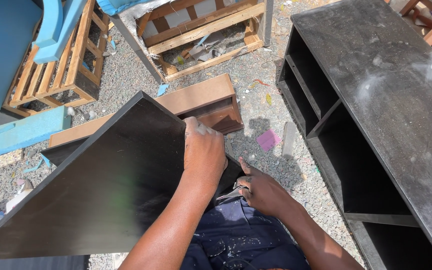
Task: The person uses a metal scraper to remove material from the edges and corners of a black wooden furniture panel. They hold the panel with one hand and scrape with the other, working along the edges and corners throughout the clip.
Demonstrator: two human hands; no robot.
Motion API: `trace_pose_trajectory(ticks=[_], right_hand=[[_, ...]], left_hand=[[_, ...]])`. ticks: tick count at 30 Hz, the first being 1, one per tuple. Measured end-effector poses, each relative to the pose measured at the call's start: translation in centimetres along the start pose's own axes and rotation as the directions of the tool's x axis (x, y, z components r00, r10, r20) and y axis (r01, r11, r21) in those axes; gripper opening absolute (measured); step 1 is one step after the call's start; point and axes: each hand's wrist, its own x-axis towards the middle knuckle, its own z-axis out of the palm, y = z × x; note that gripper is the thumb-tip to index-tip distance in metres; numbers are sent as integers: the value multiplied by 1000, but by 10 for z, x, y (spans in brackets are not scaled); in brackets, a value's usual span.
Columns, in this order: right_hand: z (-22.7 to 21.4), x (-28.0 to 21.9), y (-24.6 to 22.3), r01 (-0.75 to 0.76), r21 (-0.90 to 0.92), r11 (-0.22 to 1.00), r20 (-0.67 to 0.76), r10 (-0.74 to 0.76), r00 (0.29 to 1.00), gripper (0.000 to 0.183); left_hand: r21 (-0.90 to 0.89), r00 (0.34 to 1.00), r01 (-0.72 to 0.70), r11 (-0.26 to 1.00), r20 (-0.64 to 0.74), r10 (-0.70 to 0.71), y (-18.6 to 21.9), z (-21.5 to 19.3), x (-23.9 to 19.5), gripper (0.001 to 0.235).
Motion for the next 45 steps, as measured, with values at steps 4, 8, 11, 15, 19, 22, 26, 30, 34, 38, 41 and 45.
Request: trace_pose_trajectory(ticks=[4, 8, 11, 15, 19, 22, 26, 30, 34, 38, 41, 45], right_hand=[[12, 5, 14, 94, 31, 995, -74, -92, 993, 40], [27, 11, 34, 204, 50, 978, -158, -194, 968, 59], [20, 2, 32, 101, 201, 974, -147, -72, 987, 53], [17, -2, 34, -69, 522, 850, -94, 138, 986, 28], [20, 5, 48, -47, 595, 803, -102, 133, 986, 25], [26, 11, 62, -105, 606, 789, -79, 190, 979, 32], [36, 14, 73, -81, 683, 726, -94, 197, 976, 41], [48, 22, 105, -119, 736, 667, -113, 294, 949, 45], [33, 1, 99, -113, 786, 608, -170, 389, 906, 36], [39, -2, 144, -202, 603, 772, -400, 512, 760, 23], [47, 7, 148, -348, 500, 793, -458, 584, 670, 28], [19, -17, 42, -425, 530, 734, -378, 653, 656, 57]], left_hand=[[33, 999, -3, 999, -40, 5, 6, 14, 3, 26], [158, 983, 69, 985, -179, -40, 11, 18, -1, 40], [93, 994, 27, 995, -112, -16, 6, 1, -1, 28], [17, 1000, -3, 1000, -29, 3, 3, -10, 1, 27], [59, 999, 0, 998, -41, 2, 6, -8, 0, 28], [60, 998, 11, 998, -60, -7, 5, -6, 4, 27], [0, 999, 0, 1000, -53, 0, 3, -4, 6, 24], [7, 999, -1, 1000, -32, 1, -2, -13, 5, 25], [3, 999, -6, 1000, -36, 7, 0, -9, 6, 26], [42, 999, -35, 998, 25, 34, 7, -9, 3, 18], [41, 996, -63, 997, 61, 61, 10, -10, 2, 16], [16, 992, -78, 997, 99, 76, 10, -31, -10, 16]])
